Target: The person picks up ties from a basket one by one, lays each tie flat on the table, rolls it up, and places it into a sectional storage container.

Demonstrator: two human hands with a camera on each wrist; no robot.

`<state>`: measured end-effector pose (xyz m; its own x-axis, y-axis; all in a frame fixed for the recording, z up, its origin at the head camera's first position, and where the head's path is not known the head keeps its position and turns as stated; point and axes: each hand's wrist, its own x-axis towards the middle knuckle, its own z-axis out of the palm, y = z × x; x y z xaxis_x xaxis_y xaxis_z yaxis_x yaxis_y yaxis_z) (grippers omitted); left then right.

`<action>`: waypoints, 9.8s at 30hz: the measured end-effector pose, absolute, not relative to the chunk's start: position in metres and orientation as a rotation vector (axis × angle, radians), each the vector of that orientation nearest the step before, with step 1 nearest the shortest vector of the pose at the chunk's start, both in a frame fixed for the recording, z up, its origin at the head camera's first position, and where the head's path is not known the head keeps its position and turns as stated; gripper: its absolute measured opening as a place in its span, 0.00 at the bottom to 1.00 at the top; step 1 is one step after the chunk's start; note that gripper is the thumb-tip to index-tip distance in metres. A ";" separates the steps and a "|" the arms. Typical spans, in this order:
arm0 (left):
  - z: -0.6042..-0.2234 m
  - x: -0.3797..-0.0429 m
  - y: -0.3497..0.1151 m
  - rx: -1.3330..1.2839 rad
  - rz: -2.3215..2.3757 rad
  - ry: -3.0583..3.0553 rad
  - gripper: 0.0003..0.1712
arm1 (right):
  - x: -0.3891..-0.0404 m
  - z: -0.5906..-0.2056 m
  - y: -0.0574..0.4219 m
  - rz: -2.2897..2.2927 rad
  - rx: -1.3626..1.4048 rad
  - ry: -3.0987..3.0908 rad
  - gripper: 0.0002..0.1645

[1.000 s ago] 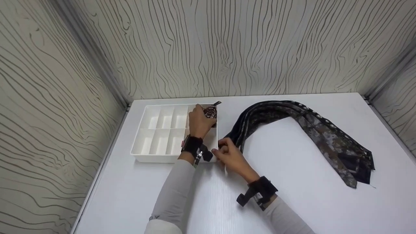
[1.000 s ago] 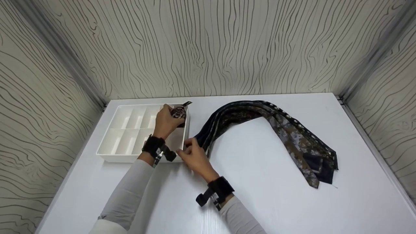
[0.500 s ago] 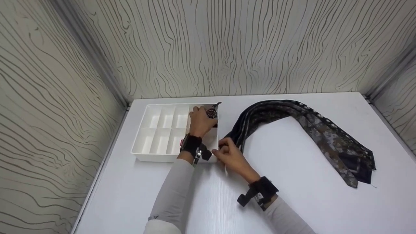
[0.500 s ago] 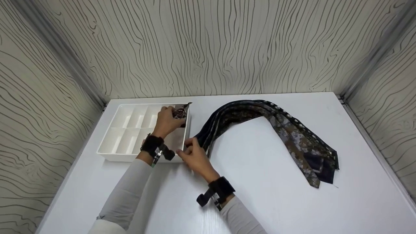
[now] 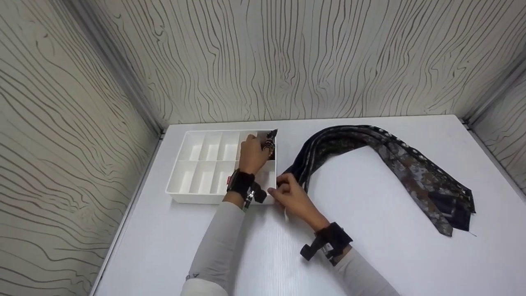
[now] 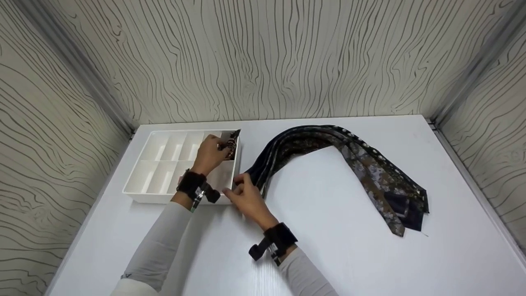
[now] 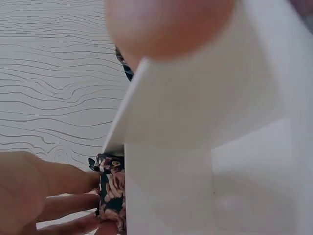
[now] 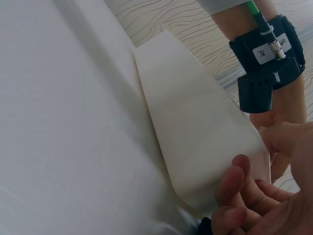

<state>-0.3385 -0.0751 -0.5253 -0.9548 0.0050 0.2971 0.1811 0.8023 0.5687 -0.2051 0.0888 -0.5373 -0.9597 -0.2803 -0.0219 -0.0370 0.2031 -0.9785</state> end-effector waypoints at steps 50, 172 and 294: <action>-0.538 -0.139 -0.042 -0.775 -1.642 -2.559 0.15 | -0.144 -0.536 0.173 -1.388 -0.938 2.911 0.29; -0.542 -0.126 -0.225 0.481 -1.111 -2.656 0.11 | -0.138 -0.527 0.295 -0.909 -0.504 2.630 0.07; -0.536 -0.127 -0.138 -0.779 -1.302 -2.833 0.22 | -0.154 -0.548 0.086 -0.977 -0.987 2.613 0.28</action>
